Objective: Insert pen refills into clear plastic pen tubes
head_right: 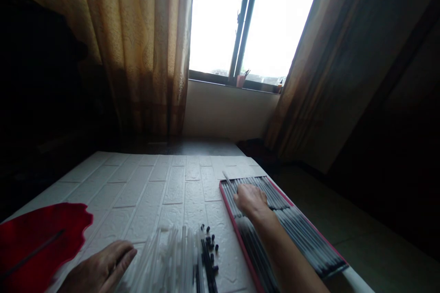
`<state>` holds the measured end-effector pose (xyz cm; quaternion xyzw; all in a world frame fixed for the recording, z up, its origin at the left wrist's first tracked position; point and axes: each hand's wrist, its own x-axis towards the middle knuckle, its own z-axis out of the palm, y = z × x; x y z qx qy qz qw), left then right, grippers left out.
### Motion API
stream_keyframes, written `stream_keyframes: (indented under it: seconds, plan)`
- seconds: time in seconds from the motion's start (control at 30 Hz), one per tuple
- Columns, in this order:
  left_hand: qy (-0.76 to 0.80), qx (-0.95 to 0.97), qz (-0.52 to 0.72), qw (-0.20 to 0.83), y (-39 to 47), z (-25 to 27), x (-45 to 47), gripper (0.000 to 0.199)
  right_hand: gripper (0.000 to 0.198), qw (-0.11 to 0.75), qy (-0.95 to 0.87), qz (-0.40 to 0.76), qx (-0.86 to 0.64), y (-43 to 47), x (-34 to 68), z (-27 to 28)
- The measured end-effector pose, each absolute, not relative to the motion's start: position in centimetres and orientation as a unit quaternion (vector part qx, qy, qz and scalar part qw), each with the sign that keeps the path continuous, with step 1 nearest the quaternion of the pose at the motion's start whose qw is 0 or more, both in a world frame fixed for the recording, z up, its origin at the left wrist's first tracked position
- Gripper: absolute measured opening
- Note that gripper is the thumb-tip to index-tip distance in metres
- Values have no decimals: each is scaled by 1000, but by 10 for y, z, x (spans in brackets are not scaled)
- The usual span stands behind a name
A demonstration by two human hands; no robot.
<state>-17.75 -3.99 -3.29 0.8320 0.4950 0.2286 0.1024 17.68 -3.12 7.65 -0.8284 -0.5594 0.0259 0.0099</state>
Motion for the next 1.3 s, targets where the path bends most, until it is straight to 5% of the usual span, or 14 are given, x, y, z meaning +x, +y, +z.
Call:
stream_keyframes:
  seconds: [0.3,0.5,0.7,0.87,1.3]
  plan:
    - [374,842,368,-123,-45,-22,-175,40,21,180,-757,239,-581,-72,97,63]
    - [321,874,358,-73,-49,-16,-170,29,15,332,-693,401,-499,-69,80,36]
    - [338,866,366,-41,-49,-18,-172,30,42,430,-539,533,-490,-63,95,23]
    - [344,865,363,-28,-48,-22,-173,28,52,427,-529,528,-509,-64,101,11]
    - [352,867,352,17,-50,-19,-172,29,39,440,-508,525,-523,-66,96,10]
